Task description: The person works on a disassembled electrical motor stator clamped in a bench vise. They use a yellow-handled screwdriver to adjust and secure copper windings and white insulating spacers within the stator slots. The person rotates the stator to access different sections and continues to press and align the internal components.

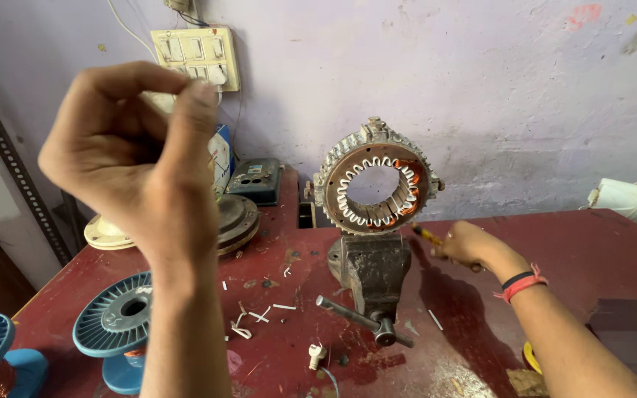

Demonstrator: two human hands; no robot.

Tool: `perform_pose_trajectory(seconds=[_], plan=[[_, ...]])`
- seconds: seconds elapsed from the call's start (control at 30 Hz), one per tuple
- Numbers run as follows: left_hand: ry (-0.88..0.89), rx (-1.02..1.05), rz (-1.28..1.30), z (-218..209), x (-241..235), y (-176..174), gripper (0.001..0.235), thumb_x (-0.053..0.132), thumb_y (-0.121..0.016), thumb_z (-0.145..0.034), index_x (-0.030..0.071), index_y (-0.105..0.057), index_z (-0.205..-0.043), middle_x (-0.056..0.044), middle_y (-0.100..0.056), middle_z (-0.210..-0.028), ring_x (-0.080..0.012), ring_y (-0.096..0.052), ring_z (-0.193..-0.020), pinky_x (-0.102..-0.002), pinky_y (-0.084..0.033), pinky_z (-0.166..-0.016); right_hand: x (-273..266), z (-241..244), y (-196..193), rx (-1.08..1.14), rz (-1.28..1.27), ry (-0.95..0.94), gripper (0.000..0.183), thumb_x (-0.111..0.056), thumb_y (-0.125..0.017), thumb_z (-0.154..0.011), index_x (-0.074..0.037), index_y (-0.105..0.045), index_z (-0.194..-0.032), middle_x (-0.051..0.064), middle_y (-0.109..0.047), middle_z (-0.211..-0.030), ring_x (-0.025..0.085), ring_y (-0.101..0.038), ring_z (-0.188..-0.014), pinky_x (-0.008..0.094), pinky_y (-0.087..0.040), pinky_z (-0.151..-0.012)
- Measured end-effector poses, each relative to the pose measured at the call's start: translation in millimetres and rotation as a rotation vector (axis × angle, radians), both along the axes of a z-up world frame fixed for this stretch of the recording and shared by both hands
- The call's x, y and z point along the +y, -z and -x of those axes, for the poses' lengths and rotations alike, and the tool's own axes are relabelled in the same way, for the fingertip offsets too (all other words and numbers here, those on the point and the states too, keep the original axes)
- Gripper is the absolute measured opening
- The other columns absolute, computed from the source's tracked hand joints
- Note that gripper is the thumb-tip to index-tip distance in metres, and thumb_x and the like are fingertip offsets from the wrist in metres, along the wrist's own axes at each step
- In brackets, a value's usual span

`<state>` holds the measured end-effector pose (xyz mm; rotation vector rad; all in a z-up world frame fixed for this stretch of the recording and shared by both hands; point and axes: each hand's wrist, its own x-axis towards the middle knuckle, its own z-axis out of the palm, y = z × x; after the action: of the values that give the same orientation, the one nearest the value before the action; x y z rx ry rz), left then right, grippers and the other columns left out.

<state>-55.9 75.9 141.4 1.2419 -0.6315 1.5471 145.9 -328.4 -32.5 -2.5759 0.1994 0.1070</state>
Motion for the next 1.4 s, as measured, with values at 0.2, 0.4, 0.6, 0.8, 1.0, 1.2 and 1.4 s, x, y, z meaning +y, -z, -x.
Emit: perform_pose_trajectory(seconds=[0.2,0.4,0.6,0.8,1.0,1.2,1.4], plan=[[0.22,0.294,-0.237,-5,-16,-9,0.006,0.003,-0.078,-0.09,0.003,-0.077,-0.095,0.006,-0.058,-0.062,-0.0005,-0.044,-0.052,-0.02,-0.028,-0.048,24,26,-13,0.257,0.209,-0.06,0.027,-0.019,-0.078,-0.087,0.005,-0.075,-0.077,0.012,-0.072,-0.062,0.02,-0.053,-0.047,0.035,-0.039,-0.044],[0.279,0.417,-0.289,-1,-27,-7,0.008,0.006,-0.078,-0.087,0.002,-0.078,-0.095,0.006,-0.056,-0.058,-0.0001,-0.043,-0.05,-0.02,-0.028,-0.045,45,73,-80,0.129,0.312,-0.082,0.023,-0.018,-0.088,-0.079,0.003,-0.079,-0.084,0.011,-0.074,-0.068,0.019,-0.067,-0.057,0.032,-0.05,-0.051],[0.279,0.461,-0.313,14,-30,-9,0.009,0.007,-0.078,-0.087,0.003,-0.079,-0.095,0.005,-0.058,-0.059,0.0,-0.045,-0.051,-0.02,-0.03,-0.045,61,164,-167,-0.313,0.184,-0.233,0.019,-0.014,-0.086,-0.074,-0.002,-0.075,-0.082,0.009,-0.072,-0.062,0.018,-0.062,-0.059,0.036,-0.05,-0.061],[0.326,0.554,-0.446,-22,-58,4,0.012,0.009,-0.076,-0.086,0.004,-0.08,-0.096,0.0,-0.065,-0.064,-0.0039,-0.052,-0.057,-0.023,-0.041,-0.05,112,205,-178,-0.152,0.127,-0.495,0.036,-0.02,-0.089,-0.073,-0.012,-0.077,-0.106,0.003,-0.067,-0.063,0.013,-0.058,-0.059,0.033,-0.049,-0.059],[0.442,0.499,-0.916,-58,-68,36,0.033,0.005,-0.068,-0.085,0.01,-0.077,-0.117,-0.005,-0.078,-0.095,-0.0118,-0.073,-0.081,-0.029,-0.059,-0.078,143,201,-162,-0.046,0.341,-0.66,0.052,-0.023,-0.088,-0.069,-0.018,-0.077,-0.119,0.005,-0.071,-0.065,0.016,-0.065,-0.06,0.033,-0.052,-0.06],[0.362,0.7,-1.208,-69,-85,56,0.051,-0.003,-0.061,-0.077,0.014,-0.074,-0.123,-0.015,-0.078,-0.092,-0.0228,-0.075,-0.078,-0.035,-0.058,-0.074,145,202,-157,0.104,0.359,-0.677,0.037,-0.022,-0.083,-0.074,-0.014,-0.08,-0.11,0.005,-0.076,-0.07,0.015,-0.07,-0.064,0.032,-0.053,-0.063],[0.328,0.681,-1.238,-74,-91,64,0.05,-0.002,-0.064,-0.073,0.016,-0.076,-0.118,-0.013,-0.078,-0.094,-0.0232,-0.076,-0.081,-0.035,-0.059,-0.076,134,205,-160,0.126,0.255,-0.749,0.032,-0.022,-0.078,-0.075,-0.011,-0.083,-0.104,0.001,-0.082,-0.075,0.01,-0.075,-0.068,0.028,-0.058,-0.065]])
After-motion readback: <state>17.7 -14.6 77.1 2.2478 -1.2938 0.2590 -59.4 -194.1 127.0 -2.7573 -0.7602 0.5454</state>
